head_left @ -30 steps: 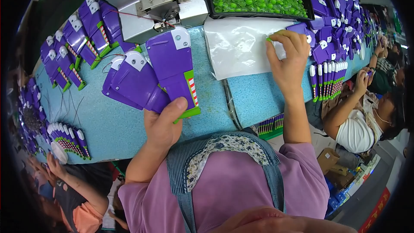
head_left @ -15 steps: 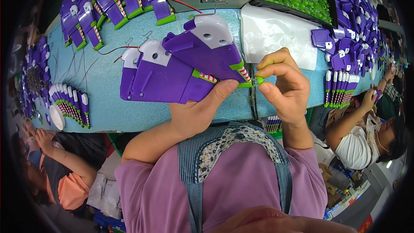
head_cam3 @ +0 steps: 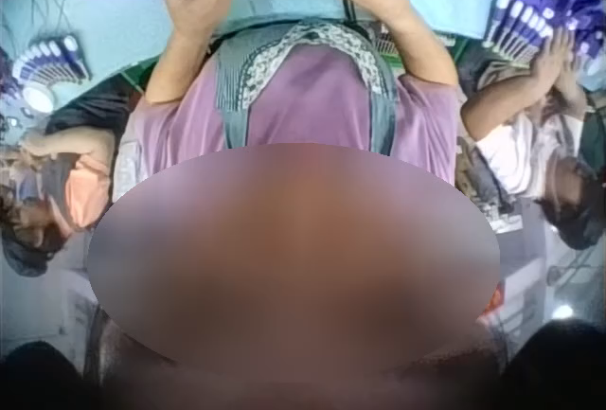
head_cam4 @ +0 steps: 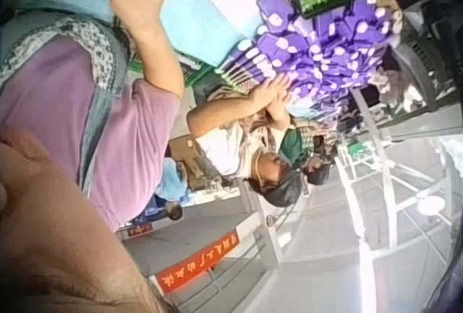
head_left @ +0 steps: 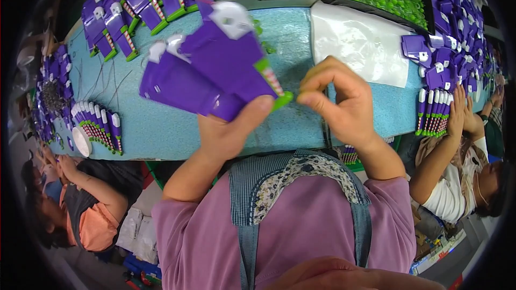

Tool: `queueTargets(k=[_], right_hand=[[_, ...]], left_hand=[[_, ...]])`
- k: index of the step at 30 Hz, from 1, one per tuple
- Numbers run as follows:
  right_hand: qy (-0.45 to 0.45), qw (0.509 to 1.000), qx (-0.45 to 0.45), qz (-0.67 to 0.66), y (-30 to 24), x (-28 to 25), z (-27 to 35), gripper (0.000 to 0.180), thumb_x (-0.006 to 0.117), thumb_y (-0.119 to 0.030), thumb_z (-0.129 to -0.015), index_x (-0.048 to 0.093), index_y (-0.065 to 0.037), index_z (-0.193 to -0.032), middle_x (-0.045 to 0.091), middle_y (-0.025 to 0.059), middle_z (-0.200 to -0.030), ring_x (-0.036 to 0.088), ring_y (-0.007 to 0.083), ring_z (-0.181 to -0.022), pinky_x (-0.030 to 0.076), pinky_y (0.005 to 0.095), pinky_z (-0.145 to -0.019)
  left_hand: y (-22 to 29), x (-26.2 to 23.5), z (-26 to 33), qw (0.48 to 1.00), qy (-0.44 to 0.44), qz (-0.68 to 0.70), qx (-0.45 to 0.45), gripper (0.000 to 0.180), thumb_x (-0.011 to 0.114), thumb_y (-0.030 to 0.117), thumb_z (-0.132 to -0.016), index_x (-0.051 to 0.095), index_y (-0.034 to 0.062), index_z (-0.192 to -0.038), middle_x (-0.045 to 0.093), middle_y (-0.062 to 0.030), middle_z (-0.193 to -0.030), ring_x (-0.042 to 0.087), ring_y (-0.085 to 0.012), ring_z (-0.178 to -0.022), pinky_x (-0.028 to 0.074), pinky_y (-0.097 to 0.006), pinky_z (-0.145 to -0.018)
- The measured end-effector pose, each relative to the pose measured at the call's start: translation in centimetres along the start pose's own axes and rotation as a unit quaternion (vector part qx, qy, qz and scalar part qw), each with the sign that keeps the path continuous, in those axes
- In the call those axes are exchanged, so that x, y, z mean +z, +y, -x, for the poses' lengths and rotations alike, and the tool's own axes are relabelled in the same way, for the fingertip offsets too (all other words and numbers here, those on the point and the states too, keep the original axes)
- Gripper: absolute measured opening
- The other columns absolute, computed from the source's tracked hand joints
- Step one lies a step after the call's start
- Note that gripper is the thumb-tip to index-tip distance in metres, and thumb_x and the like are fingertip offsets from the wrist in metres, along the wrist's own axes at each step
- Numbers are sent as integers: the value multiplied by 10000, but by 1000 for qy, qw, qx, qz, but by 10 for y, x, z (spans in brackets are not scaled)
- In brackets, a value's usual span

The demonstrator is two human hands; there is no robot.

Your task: The person assembles small green plastic pins into purple plastic housings by hand, creating assembled units.

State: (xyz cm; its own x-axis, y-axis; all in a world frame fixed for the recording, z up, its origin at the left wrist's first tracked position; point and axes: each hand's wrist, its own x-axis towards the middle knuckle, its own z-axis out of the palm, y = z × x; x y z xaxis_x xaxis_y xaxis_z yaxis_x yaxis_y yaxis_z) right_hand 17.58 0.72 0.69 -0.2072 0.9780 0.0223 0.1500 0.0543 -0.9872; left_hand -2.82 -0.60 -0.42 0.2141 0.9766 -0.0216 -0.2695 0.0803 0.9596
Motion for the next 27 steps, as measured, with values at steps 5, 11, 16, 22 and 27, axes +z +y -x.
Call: queueTargets(k=[5,11,16,22,27], right_hand=[[11,991,-30,129,9,3,-35,136,650,40,-793,635,24,-927,640,110,-956,612,192,-849,478,281,-774],[-26,942,-179,283,31,23,-60,177,662,51,-723,620,-6,-885,590,119,-875,599,294,-798,507,358,-628],[-4,960,-118,255,21,25,-51,170,633,58,-738,628,-2,-898,588,126,-860,608,276,-753,508,339,-649],[7,999,31,16,7,6,-30,159,553,44,-856,643,31,-987,599,87,-966,619,139,-785,491,251,-699],[32,996,59,-60,8,-5,-12,163,546,-7,-914,596,46,-1059,597,78,-974,615,124,-794,470,226,-703]], left_hand=[[20,-64,-10,986,66,139,-65,357,584,50,-848,479,-43,-1176,611,-230,-1052,618,-327,-1002,562,-444,-782],[29,-82,-30,974,224,34,-10,218,632,48,-864,544,-15,-1052,539,-41,-784,538,-131,-648,538,-345,-576],[35,-109,-72,913,275,-298,-44,298,785,196,-772,557,23,-856,522,-4,-735,512,-76,-640,460,-278,-540],[32,-126,-110,698,302,-645,75,483,833,342,-665,567,-20,-843,635,-179,-738,611,-349,-670,484,-406,-642],[27,-129,-104,913,276,-302,4,337,804,117,-702,611,-3,-952,664,-64,-807,645,-160,-703,522,-305,-619]])
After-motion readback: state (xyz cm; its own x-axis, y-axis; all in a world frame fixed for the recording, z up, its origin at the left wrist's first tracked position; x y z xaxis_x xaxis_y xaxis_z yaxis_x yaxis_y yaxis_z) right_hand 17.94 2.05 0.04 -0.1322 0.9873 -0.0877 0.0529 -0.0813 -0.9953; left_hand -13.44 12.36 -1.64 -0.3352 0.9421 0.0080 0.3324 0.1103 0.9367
